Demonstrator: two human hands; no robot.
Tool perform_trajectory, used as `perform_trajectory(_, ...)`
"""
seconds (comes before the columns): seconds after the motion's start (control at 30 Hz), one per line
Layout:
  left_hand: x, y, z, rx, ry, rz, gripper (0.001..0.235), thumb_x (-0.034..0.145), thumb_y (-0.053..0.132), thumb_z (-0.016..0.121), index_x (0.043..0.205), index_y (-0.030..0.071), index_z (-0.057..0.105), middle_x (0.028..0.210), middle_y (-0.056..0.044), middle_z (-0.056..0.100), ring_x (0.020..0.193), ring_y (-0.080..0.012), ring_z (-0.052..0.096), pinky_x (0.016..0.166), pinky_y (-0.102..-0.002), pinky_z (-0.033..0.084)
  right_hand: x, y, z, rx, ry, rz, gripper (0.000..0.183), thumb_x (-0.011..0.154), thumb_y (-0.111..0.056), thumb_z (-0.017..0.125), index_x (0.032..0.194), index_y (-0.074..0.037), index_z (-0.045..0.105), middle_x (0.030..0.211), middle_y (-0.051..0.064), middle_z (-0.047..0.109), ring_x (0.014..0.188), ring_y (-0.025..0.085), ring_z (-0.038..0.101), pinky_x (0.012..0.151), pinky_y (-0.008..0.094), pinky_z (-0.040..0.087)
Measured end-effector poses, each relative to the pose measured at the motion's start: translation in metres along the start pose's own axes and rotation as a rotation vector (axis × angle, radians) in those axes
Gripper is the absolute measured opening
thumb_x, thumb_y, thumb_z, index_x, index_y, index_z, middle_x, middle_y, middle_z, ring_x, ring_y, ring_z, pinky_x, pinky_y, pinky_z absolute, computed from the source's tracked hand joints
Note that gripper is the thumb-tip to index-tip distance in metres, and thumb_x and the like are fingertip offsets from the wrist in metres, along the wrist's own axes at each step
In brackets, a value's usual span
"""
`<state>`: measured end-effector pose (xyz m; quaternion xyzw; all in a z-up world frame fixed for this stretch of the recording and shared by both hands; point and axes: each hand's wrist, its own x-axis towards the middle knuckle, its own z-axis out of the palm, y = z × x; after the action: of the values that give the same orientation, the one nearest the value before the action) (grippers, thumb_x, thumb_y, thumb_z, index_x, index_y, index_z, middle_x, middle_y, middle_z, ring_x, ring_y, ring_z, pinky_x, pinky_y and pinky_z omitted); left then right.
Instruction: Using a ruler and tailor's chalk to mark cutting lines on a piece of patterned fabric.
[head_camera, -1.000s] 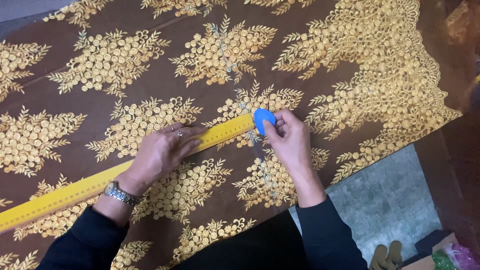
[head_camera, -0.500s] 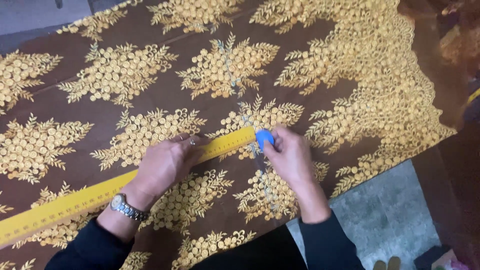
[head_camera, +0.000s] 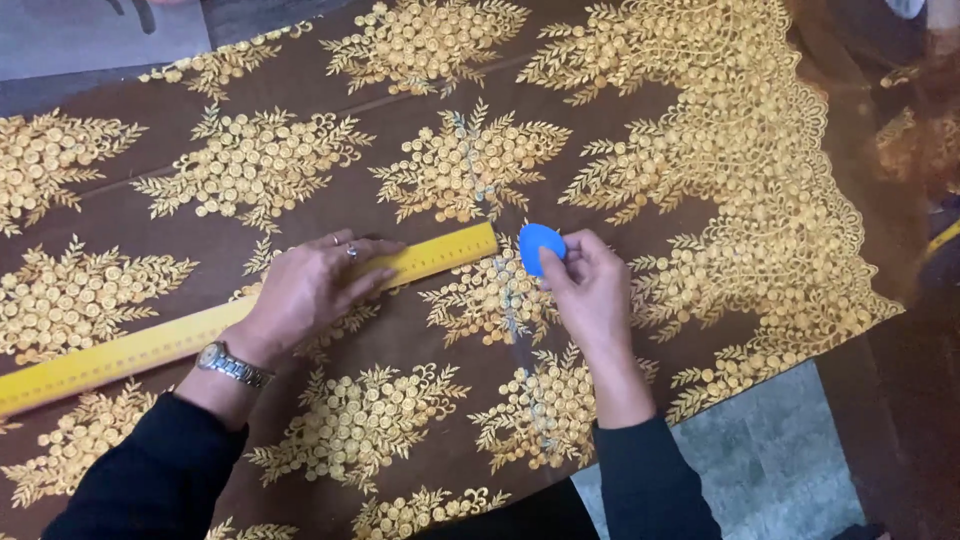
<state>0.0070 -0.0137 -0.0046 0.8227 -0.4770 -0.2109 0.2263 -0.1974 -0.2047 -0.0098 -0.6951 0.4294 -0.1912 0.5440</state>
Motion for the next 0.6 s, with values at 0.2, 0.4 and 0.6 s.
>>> perform_trajectory(0.2, 0.004, -0.005, 0.008, -0.004, -0.024, 0.040, 0.023, 0.088, 0.036, 0.066, 0.107, 0.025, 0.073, 0.080, -0.008, 0.071, 0.073, -0.0334, 0.070, 0.061, -0.043, 0.057, 0.006, 0.001, 0.014, -0.052, -0.021, -0.028, 0.011, 0.086, -0.009, 0.069, 0.089, 0.000, 0.064, 0.064, 0.011, 0.063, 0.054, 0.015, 0.066, 0.056, 0.028, 0.054)
perform_trajectory(0.4, 0.004, -0.004, 0.006, -0.020, -0.029, 0.059, 0.023, 0.087, 0.036, 0.066, 0.107, 0.025, 0.073, 0.079, -0.007, 0.070, 0.073, -0.0326, 0.070, 0.061, -0.042, 0.057, 0.007, 0.004, 0.017, -0.083, -0.024, -0.015, 0.009, 0.086, -0.009, 0.068, 0.087, -0.001, 0.064, 0.059, 0.010, 0.062, 0.052, 0.014, 0.063, 0.054, 0.027, 0.051)
perform_trajectory(0.6, 0.003, -0.002, 0.006, -0.028, -0.030, 0.044, 0.023, 0.086, 0.037, 0.067, 0.106, 0.025, 0.074, 0.078, -0.006, 0.070, 0.072, -0.0317, 0.070, 0.061, -0.041, 0.056, 0.006, 0.000, 0.017, -0.121, -0.015, -0.029, 0.009, 0.086, -0.011, 0.068, 0.086, -0.002, 0.064, 0.056, 0.009, 0.062, 0.049, 0.012, 0.060, 0.052, 0.027, 0.049)
